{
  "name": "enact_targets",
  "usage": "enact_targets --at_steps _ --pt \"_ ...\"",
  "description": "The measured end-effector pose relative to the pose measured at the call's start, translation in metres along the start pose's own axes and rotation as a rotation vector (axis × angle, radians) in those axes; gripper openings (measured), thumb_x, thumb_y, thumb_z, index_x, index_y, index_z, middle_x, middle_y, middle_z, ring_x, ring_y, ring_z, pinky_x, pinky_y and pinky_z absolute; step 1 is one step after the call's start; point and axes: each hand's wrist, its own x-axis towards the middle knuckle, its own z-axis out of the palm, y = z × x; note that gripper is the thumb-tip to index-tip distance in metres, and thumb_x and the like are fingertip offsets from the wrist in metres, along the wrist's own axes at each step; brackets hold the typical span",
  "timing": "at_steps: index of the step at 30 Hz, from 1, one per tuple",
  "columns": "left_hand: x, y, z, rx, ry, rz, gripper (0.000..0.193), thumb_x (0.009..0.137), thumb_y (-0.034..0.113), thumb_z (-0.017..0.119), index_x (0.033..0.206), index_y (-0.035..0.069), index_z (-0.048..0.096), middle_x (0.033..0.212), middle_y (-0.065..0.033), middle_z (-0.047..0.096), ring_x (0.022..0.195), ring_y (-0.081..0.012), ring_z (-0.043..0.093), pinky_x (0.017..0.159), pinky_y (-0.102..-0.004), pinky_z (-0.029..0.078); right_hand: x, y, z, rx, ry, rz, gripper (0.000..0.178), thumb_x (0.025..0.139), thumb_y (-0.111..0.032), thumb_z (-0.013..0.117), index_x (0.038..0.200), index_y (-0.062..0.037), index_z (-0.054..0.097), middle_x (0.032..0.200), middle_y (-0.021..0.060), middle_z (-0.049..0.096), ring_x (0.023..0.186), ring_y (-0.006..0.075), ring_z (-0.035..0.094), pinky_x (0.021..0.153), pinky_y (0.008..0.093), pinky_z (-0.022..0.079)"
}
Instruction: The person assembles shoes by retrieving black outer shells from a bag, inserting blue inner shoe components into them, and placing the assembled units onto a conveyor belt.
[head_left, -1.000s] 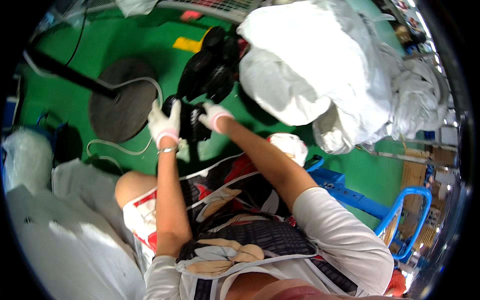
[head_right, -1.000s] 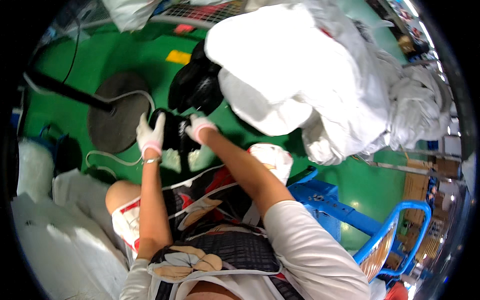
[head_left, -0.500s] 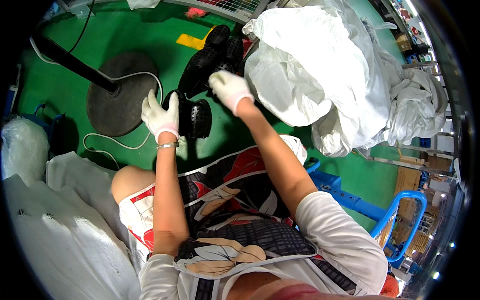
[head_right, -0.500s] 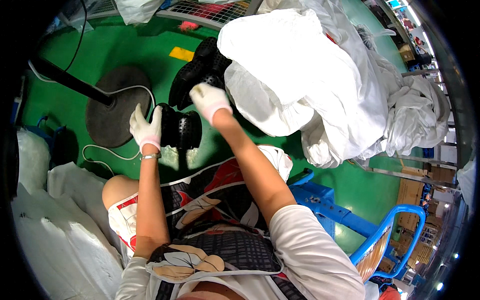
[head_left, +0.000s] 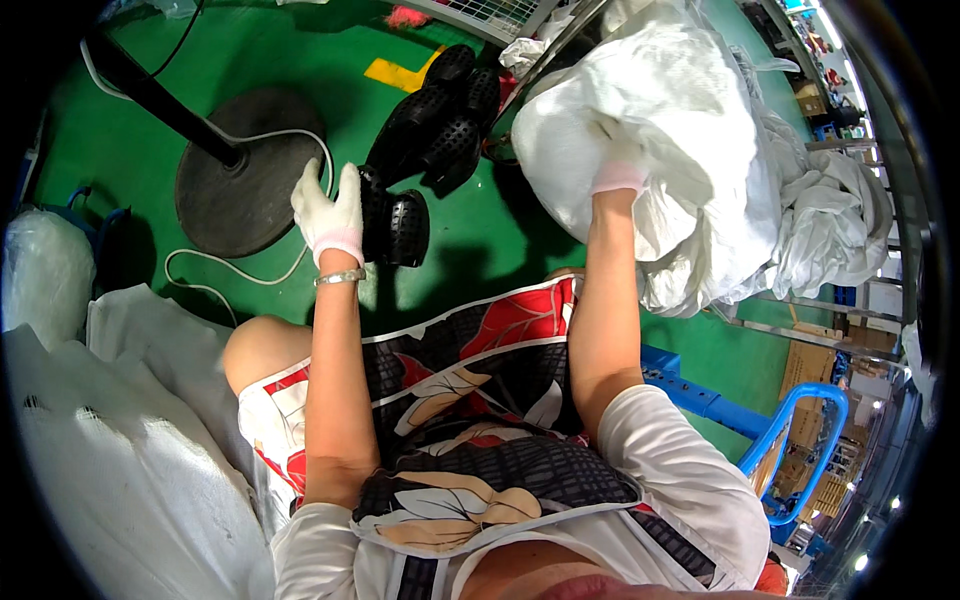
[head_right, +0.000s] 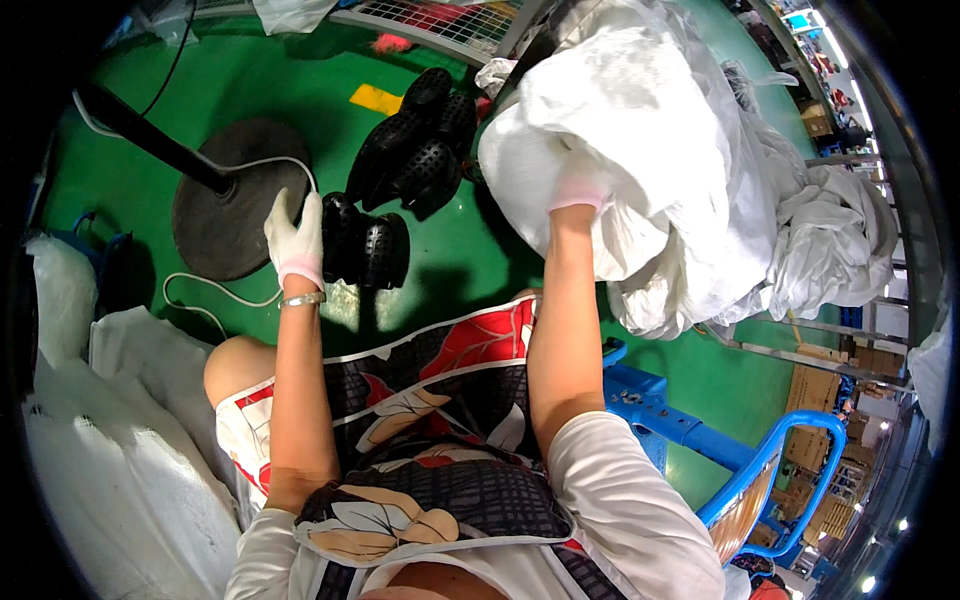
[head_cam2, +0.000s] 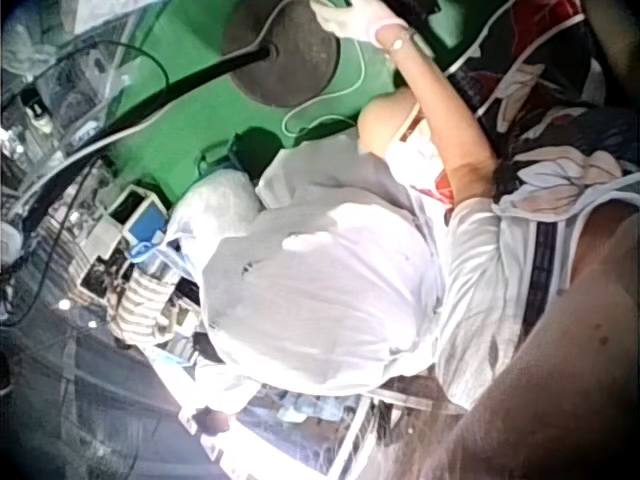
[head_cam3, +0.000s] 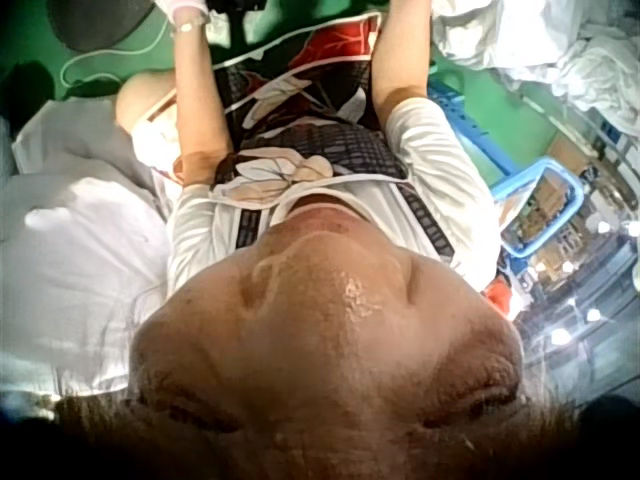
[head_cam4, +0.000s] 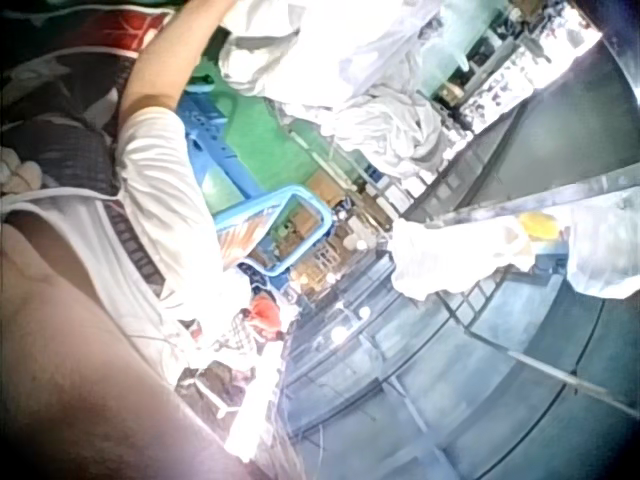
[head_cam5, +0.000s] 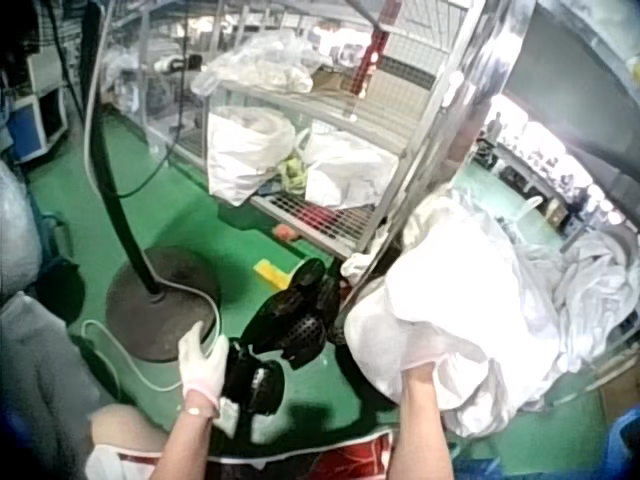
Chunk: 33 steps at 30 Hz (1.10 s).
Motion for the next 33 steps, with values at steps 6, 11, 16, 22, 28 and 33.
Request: enact_targets --at_steps 6,11,16,22,28,33 --pt "-0.005 0.006 0.012 -0.03 -0.043 0.0 0.056 0.08 0.037 0.064 0.123 0.003 0.054 0.123 -0.026 0.051 0.116 -0.0383 0.048 0.1 -0.0412 0.036 -0.009 -0.026 0.015 -0.709 0.008 -0.049 0.028 0.091 -0.025 0.047 0.113 -0.0145 0.06 0.111 0.0156 0.062 0.106 0.03 0.057 0.094 0.0395 0.042" --pt "0.004 -0.001 -0.005 -0.039 0.014 0.029 0.056 0.082 0.036 0.062 0.124 0.0 0.053 0.125 -0.0235 0.051 0.117 -0.0364 0.047 0.102 -0.0407 0.035 -0.016 -0.091 0.014 -0.494 0.071 -0.176 0.032 0.091 -0.025 0.047 0.121 -0.0185 0.055 0.112 0.0137 0.061 0.105 0.0351 0.056 0.094 0.0466 0.041" --pt "0.002 0.019 -0.001 0.107 -0.038 0.077 0.051 0.082 0.034 0.058 0.119 -0.001 0.055 0.124 -0.0217 0.053 0.119 -0.0361 0.045 0.105 -0.0418 0.031 -0.012 -0.126 0.032 -0.187 -0.088 -0.167 0.03 0.092 -0.028 0.047 0.108 -0.0066 0.062 0.099 0.0113 0.065 0.086 0.0281 0.062 0.076 0.0372 0.05" --pt "-0.012 0.039 -0.015 -0.064 0.096 0.193 0.053 0.081 0.027 0.06 0.126 0.003 0.047 0.127 -0.0209 0.046 0.119 -0.0387 0.041 0.102 -0.0439 0.033 -0.046 -0.174 0.019 0.605 -0.294 0.078 0.027 0.095 -0.018 0.049 0.114 -0.002 0.06 0.101 0.0101 0.065 0.09 0.0149 0.061 0.079 0.0272 0.049" --pt "-0.008 0.058 -0.058 -0.022 0.006 0.218 0.048 0.08 0.027 0.062 0.121 0.006 0.051 0.125 -0.0211 0.046 0.112 -0.0396 0.046 0.098 -0.0429 0.038 -0.071 -0.192 0.018 0.306 -0.44 -0.325 0.025 0.092 -0.017 0.05 0.109 -0.0034 0.062 0.103 0.0134 0.065 0.096 0.0257 0.062 0.086 0.033 0.047" --pt "0.009 0.039 -0.059 0.156 0.019 0.35 0.044 0.08 0.03 0.06 0.115 0.005 0.055 0.118 -0.0184 0.054 0.113 -0.0365 0.047 0.099 -0.0428 0.037 -0.089 -0.21 0.017 0.291 -0.364 -0.638 0.016 0.085 -0.013 0.057 0.097 -0.0079 0.064 0.092 0.0103 0.065 0.083 0.0274 0.063 0.074 0.0358 0.051"
